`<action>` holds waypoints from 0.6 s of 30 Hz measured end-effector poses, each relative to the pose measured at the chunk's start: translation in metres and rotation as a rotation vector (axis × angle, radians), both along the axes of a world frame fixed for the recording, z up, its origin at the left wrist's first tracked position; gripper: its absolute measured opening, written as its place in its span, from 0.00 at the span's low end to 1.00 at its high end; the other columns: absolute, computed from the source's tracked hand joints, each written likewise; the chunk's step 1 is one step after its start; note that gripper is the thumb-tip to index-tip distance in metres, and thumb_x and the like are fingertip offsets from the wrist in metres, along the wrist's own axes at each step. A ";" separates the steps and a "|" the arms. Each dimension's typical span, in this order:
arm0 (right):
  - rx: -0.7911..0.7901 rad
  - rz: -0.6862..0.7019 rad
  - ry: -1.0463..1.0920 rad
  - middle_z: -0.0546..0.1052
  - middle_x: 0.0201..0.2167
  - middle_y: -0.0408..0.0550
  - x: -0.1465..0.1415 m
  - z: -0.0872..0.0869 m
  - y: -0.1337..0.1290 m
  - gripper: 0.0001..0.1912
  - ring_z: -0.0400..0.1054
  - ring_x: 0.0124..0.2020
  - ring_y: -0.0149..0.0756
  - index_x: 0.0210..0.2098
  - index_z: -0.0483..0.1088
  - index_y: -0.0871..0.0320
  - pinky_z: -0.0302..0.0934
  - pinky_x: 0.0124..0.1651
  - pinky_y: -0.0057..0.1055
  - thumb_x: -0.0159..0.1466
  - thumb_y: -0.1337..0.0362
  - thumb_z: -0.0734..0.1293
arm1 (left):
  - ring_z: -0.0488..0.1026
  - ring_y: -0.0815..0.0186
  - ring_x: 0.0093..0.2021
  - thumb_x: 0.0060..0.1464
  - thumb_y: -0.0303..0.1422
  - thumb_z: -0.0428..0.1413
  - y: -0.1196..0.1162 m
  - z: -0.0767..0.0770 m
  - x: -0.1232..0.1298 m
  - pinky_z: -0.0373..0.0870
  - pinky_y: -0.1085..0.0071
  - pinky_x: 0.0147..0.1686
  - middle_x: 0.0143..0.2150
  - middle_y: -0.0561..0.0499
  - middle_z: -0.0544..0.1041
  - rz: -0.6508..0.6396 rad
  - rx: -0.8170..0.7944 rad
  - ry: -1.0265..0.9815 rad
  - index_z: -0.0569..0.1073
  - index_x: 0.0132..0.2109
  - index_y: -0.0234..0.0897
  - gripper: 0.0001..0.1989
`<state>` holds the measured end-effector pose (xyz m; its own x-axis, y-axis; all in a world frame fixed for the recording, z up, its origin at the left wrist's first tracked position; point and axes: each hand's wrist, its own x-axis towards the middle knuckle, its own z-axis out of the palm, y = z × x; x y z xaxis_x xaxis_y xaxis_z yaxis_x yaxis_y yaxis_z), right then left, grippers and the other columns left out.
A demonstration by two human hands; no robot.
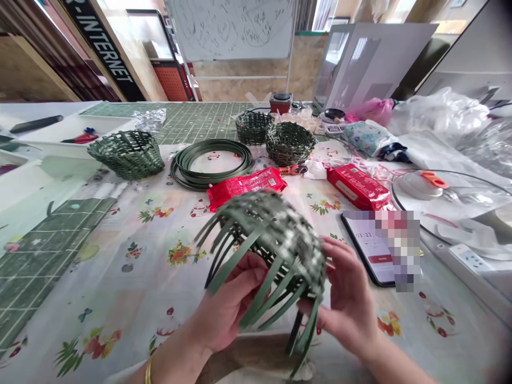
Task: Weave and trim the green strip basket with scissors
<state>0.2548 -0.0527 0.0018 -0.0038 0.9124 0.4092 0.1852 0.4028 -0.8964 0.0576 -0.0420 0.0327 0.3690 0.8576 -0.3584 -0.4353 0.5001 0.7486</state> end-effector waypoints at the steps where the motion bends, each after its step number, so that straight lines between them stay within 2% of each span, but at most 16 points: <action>1: -0.095 -0.013 0.113 0.65 0.54 0.52 0.002 -0.001 0.005 0.36 0.63 0.54 0.48 0.56 0.61 0.45 0.67 0.47 0.42 0.51 0.64 0.75 | 0.69 0.75 0.23 0.59 0.32 0.54 -0.003 0.004 -0.006 0.63 0.80 0.20 0.28 0.54 0.71 -0.031 0.079 -0.028 0.71 0.37 0.35 0.04; 3: -0.249 -0.032 0.301 0.71 0.47 0.46 0.006 -0.003 0.014 0.32 0.69 0.46 0.40 0.52 0.64 0.44 0.68 0.43 0.36 0.50 0.64 0.76 | 0.69 0.76 0.23 0.61 0.30 0.52 -0.008 0.016 -0.022 0.62 0.80 0.20 0.33 0.53 0.71 -0.089 0.328 -0.037 0.71 0.38 0.38 0.04; 4: -0.307 -0.055 0.383 0.73 0.44 0.44 0.008 -0.003 0.019 0.30 0.70 0.43 0.37 0.50 0.66 0.45 0.68 0.42 0.34 0.50 0.64 0.76 | 0.71 0.74 0.27 0.62 0.30 0.50 -0.009 0.022 -0.031 0.65 0.77 0.23 0.41 0.51 0.71 -0.096 0.480 0.007 0.72 0.40 0.40 0.06; 5: -0.357 -0.085 0.461 0.74 0.42 0.43 0.010 -0.002 0.023 0.27 0.70 0.41 0.36 0.48 0.67 0.46 0.68 0.40 0.32 0.50 0.63 0.76 | 0.72 0.74 0.29 0.62 0.28 0.49 -0.008 0.026 -0.040 0.67 0.75 0.26 0.43 0.51 0.70 -0.091 0.603 0.109 0.72 0.41 0.41 0.07; 6: -0.393 -0.117 0.538 0.75 0.41 0.42 0.011 -0.001 0.026 0.24 0.71 0.40 0.35 0.46 0.69 0.47 0.68 0.39 0.31 0.51 0.62 0.75 | 0.71 0.72 0.31 0.62 0.26 0.49 -0.006 0.030 -0.048 0.67 0.75 0.28 0.41 0.51 0.71 -0.060 0.725 0.263 0.72 0.41 0.41 0.08; 8: -0.435 -0.156 0.690 0.76 0.39 0.40 0.015 0.003 0.030 0.19 0.71 0.37 0.34 0.43 0.70 0.49 0.69 0.37 0.31 0.53 0.60 0.74 | 0.71 0.70 0.36 0.59 0.24 0.52 0.003 0.029 -0.062 0.67 0.74 0.36 0.38 0.51 0.71 -0.016 0.898 0.692 0.73 0.38 0.39 0.07; 10: -0.452 -0.155 0.814 0.77 0.36 0.40 0.019 0.007 0.033 0.14 0.72 0.35 0.34 0.39 0.72 0.51 0.70 0.35 0.32 0.54 0.58 0.72 | 0.71 0.69 0.35 0.58 0.25 0.53 0.017 0.020 -0.066 0.66 0.72 0.37 0.34 0.51 0.73 -0.134 0.911 1.018 0.74 0.34 0.37 0.06; 12: -0.465 -0.156 0.890 0.78 0.34 0.40 0.023 0.010 0.034 0.11 0.73 0.34 0.34 0.36 0.73 0.52 0.71 0.35 0.31 0.54 0.57 0.71 | 0.72 0.67 0.35 0.58 0.27 0.52 0.033 0.006 -0.061 0.66 0.71 0.37 0.33 0.50 0.75 -0.280 0.873 1.191 0.76 0.34 0.35 0.08; 15: -0.474 -0.168 0.948 0.79 0.32 0.39 0.025 0.012 0.036 0.10 0.74 0.32 0.33 0.33 0.74 0.53 0.72 0.32 0.30 0.53 0.57 0.72 | 0.74 0.64 0.37 0.58 0.27 0.50 0.057 -0.010 -0.040 0.67 0.69 0.38 0.35 0.46 0.77 -0.503 0.914 1.378 0.77 0.37 0.34 0.11; 18: -0.468 -0.157 0.964 0.80 0.31 0.38 0.023 0.011 0.037 0.08 0.74 0.31 0.33 0.32 0.75 0.53 0.72 0.31 0.29 0.52 0.59 0.72 | 0.74 0.60 0.38 0.57 0.27 0.48 0.078 -0.016 -0.018 0.67 0.67 0.40 0.36 0.44 0.76 -0.547 0.955 1.416 0.77 0.36 0.33 0.12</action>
<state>0.2782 -0.0158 0.0127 0.2634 0.9413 -0.2112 -0.6600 0.0162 -0.7511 0.0395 0.0360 0.0169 0.5369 0.8343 -0.1256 0.7788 -0.4328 0.4541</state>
